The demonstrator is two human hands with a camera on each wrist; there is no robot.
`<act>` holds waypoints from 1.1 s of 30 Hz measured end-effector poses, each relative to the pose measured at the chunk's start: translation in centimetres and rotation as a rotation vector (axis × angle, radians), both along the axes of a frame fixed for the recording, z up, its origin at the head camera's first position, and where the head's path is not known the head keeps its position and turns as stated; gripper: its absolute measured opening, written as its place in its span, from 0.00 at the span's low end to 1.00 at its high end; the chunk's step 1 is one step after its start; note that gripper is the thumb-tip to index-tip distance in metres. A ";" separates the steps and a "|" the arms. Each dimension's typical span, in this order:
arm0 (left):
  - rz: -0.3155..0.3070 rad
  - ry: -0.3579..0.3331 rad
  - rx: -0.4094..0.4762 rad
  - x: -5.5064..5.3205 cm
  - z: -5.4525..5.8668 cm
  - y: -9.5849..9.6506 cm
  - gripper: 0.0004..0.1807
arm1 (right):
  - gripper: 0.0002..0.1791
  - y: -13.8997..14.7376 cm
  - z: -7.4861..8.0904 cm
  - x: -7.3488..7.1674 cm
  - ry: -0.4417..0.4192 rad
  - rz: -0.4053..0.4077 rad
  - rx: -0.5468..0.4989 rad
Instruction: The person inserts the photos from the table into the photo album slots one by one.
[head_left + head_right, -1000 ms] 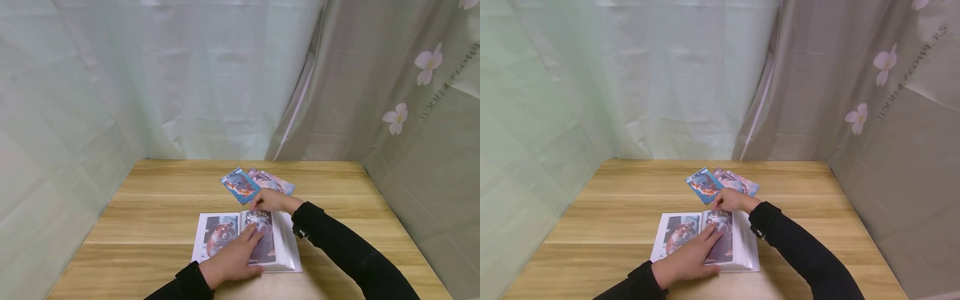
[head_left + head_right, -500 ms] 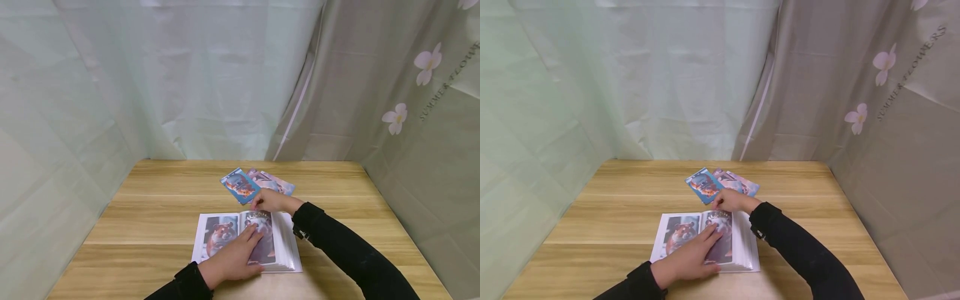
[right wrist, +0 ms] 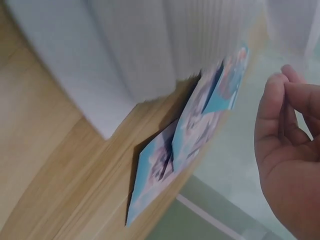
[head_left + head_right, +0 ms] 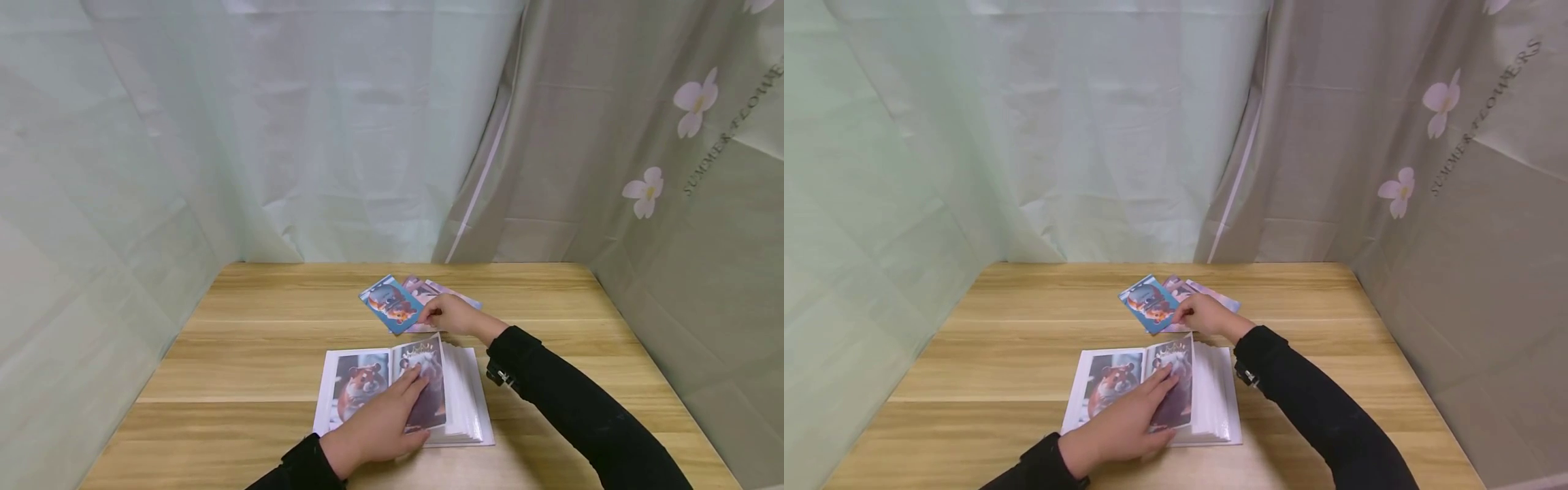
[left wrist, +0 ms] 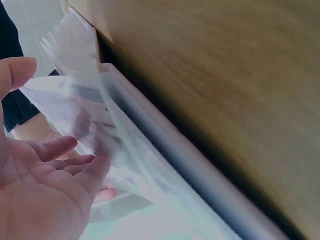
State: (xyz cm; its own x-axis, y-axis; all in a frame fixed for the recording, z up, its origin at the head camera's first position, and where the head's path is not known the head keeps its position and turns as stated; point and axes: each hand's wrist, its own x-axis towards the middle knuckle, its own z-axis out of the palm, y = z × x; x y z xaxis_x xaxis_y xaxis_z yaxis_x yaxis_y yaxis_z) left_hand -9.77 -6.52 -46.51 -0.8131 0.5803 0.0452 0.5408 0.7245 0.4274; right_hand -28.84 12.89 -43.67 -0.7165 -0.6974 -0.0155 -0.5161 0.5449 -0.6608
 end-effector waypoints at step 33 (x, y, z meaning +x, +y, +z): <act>0.139 0.070 0.172 1.4 4.0 -6.8 0.37 | 0.10 3.9 0.3 -1.1 -0.104 -0.179 -0.100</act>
